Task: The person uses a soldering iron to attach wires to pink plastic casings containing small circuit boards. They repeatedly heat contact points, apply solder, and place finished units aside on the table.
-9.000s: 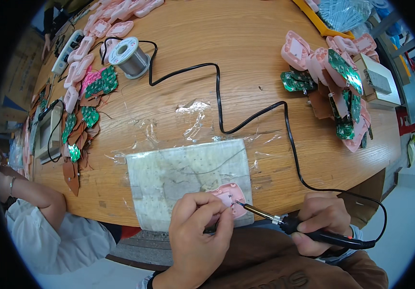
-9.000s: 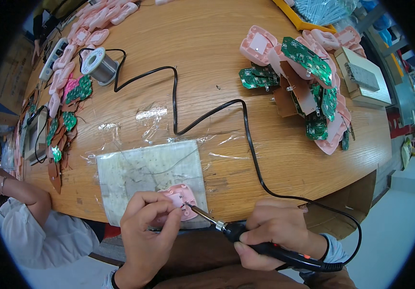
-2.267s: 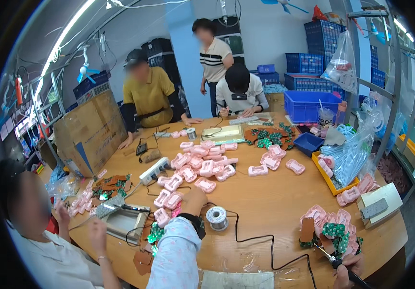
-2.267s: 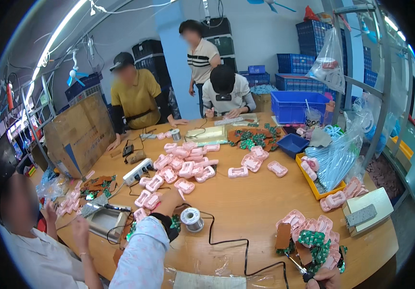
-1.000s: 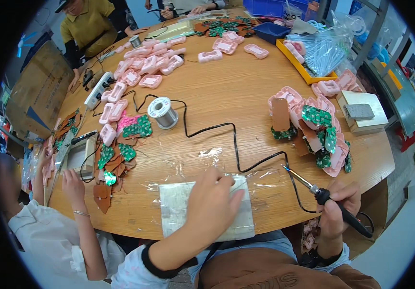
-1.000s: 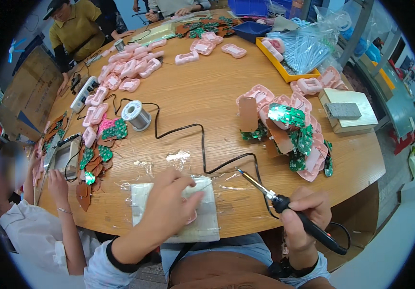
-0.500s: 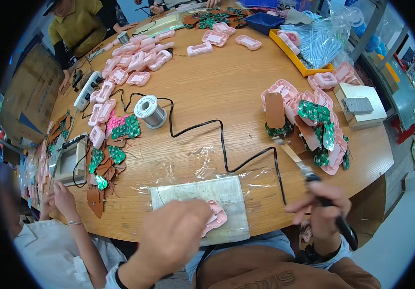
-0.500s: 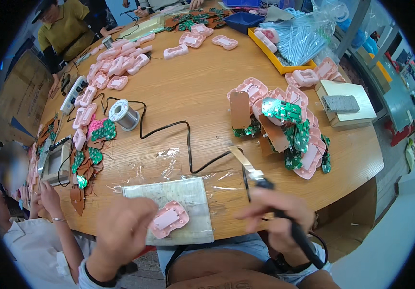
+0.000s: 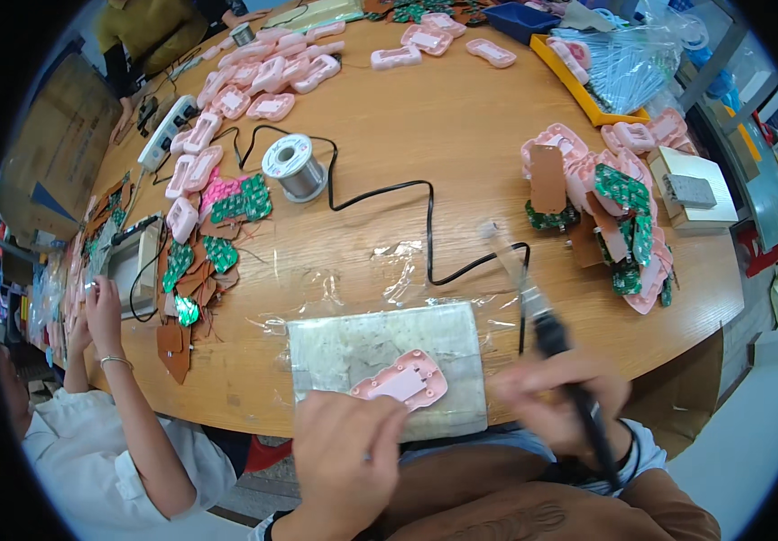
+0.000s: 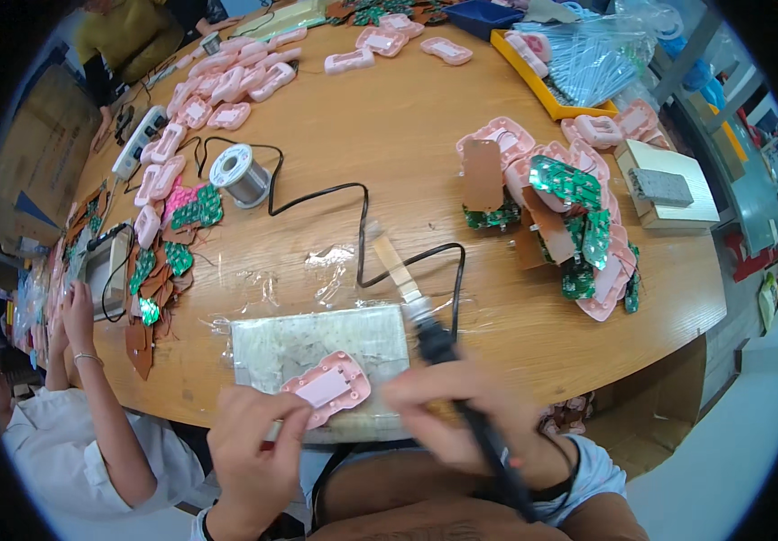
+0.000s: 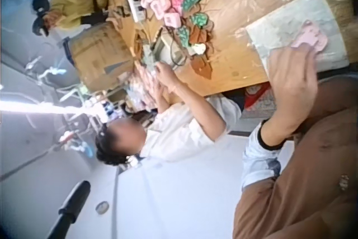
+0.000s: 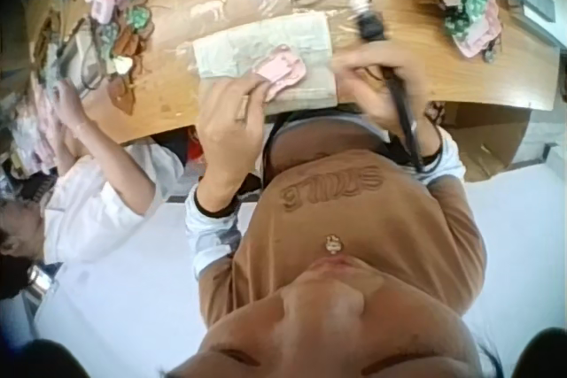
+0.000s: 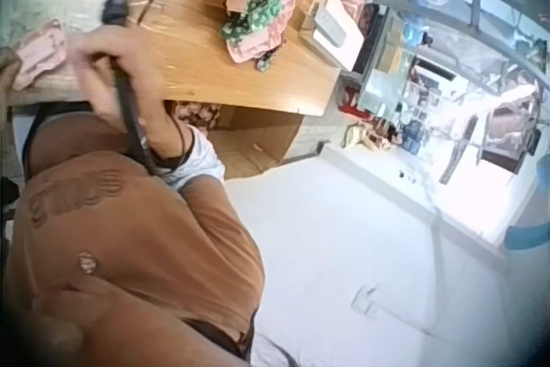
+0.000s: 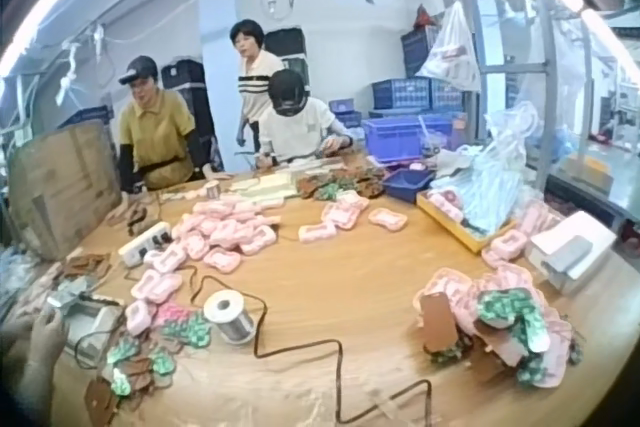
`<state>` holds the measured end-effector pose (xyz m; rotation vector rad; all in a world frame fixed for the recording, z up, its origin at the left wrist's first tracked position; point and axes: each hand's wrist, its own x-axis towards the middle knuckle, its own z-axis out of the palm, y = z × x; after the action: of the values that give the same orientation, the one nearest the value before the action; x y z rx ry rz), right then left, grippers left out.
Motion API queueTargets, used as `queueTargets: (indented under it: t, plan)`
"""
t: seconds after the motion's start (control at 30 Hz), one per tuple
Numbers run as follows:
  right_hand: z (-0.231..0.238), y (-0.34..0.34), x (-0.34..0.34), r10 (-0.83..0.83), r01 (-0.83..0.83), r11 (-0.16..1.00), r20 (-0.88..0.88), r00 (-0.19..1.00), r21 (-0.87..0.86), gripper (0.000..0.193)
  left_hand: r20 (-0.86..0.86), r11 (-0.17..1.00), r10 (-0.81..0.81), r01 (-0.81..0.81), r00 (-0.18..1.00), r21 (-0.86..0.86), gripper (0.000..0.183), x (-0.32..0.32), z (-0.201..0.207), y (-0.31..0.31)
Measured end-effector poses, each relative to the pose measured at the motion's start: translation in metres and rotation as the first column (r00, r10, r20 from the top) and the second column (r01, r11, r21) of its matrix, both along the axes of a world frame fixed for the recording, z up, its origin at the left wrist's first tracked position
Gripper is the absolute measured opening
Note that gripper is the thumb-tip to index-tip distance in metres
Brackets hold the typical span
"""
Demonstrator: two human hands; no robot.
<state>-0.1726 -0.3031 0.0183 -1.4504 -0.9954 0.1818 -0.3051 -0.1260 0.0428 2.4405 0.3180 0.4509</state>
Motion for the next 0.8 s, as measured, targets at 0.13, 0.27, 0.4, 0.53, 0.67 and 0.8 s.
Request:
queueTargets:
  t: [0.13, 0.27, 0.4, 0.53, 0.67, 0.8]
  plan:
    - [0.003, -0.017, 0.006, -0.047, 0.046, 0.997, -0.018, 0.999, -0.064, 0.027, 0.01, 0.985, 0.172, -0.172, 0.985, -0.003, 0.012, -0.005, -0.018, -0.006]
    - [-0.012, -0.021, 0.0, -0.158, 0.157, 0.987, -0.013, 0.987, -0.027, 0.049, 0.024, 0.955, 0.237, -0.228, 0.971, -0.19, 0.015, 0.007, -0.048, -0.02]
    - [-0.014, -0.039, 0.006, -0.144, 0.152, 0.988, 0.181, 0.973, -0.032, 0.046, 0.028, 0.973, 0.166, -0.159, 0.986, -0.17, 0.016, 0.01, -0.055, -0.023]
    - [-0.009, -0.048, -0.001, -0.048, 0.04, 0.993, -0.073, 0.996, -0.108, 0.036, -0.012, 0.968, 0.138, -0.137, 0.99, -0.208, 0.014, 0.01, -0.046, -0.019]
    - [-0.006, -0.043, 0.003, 0.07, -0.071, 0.976, -0.011, 0.997, -0.206, 0.034, -0.073, 0.953, 0.156, -0.169, 0.985, -0.25, 0.008, 0.013, -0.04, -0.019]
    - [-0.005, -0.037, 0.005, 0.121, -0.118, 0.957, -0.006, 0.993, -0.266, 0.027, -0.092, 0.959, 0.155, -0.172, 0.984, -0.226, 0.008, 0.014, -0.039, -0.02]
